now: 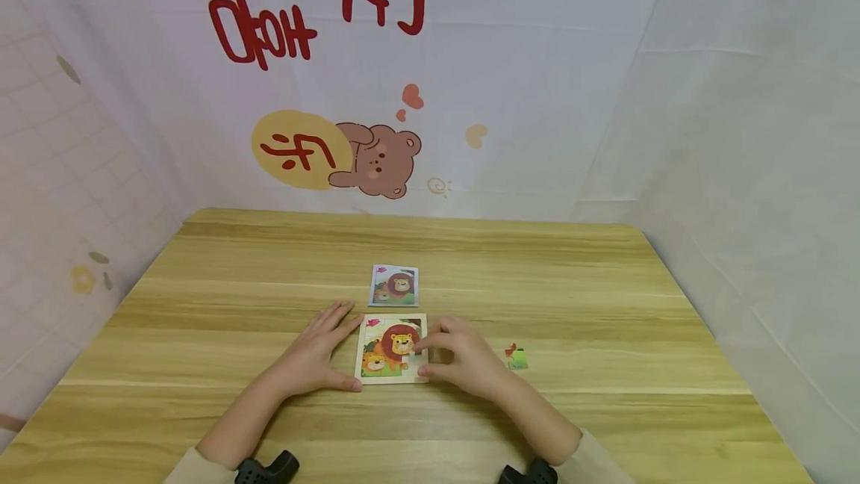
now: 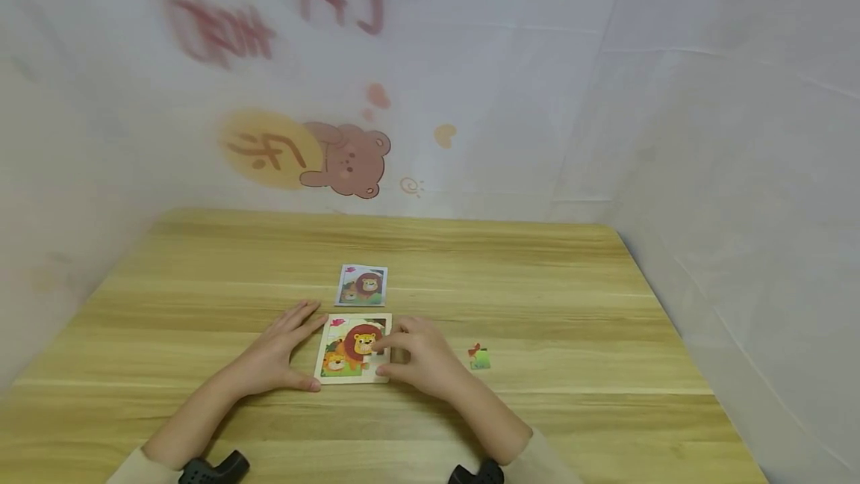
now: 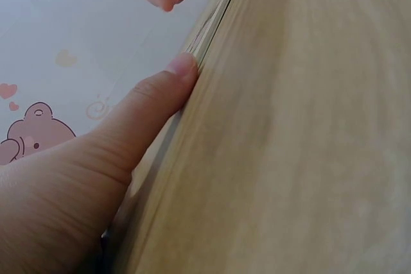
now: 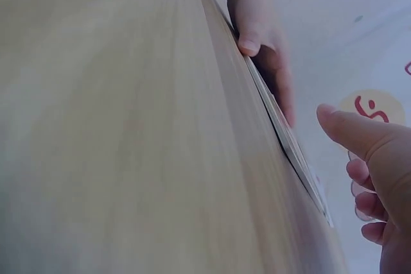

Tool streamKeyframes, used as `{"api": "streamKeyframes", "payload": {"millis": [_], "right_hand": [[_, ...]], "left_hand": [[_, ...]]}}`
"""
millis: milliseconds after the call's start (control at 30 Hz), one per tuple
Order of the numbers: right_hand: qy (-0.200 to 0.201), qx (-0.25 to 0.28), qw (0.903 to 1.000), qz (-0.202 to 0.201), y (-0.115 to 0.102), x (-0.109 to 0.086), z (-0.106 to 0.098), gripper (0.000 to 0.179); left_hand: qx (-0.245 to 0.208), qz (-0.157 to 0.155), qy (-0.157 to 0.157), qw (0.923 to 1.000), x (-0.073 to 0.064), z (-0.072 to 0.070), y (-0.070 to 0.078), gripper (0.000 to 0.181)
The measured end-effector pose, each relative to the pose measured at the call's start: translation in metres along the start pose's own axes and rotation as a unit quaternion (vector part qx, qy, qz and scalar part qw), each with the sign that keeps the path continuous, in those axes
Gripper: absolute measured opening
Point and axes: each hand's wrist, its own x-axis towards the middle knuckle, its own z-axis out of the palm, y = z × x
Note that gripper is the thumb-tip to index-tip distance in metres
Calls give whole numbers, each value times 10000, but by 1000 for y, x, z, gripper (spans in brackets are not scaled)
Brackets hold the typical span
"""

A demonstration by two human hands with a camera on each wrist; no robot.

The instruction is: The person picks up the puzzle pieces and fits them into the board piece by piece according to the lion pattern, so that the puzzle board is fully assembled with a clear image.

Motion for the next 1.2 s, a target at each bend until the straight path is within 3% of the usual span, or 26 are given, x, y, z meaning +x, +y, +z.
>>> {"api": "streamKeyframes", "payload": {"millis": [100,333,933,1200], "right_hand": [[36,-16,9999,115,3,-8,-7,28],[366,-71,9992,-115,16,-30,-23,30],[734,-29,9971,199,52,-82,-59,40],[655,-96,9967,476,66,-96,-69,36]], "left_hand": [[-18,6,-4,10000,0,0,0,116],[-7,-21,-7,10000,0,0,0,117],[17,-12,-20,10000,0,-1,1,117],[28,-10,-19,10000,0,-1,0,117]]}}
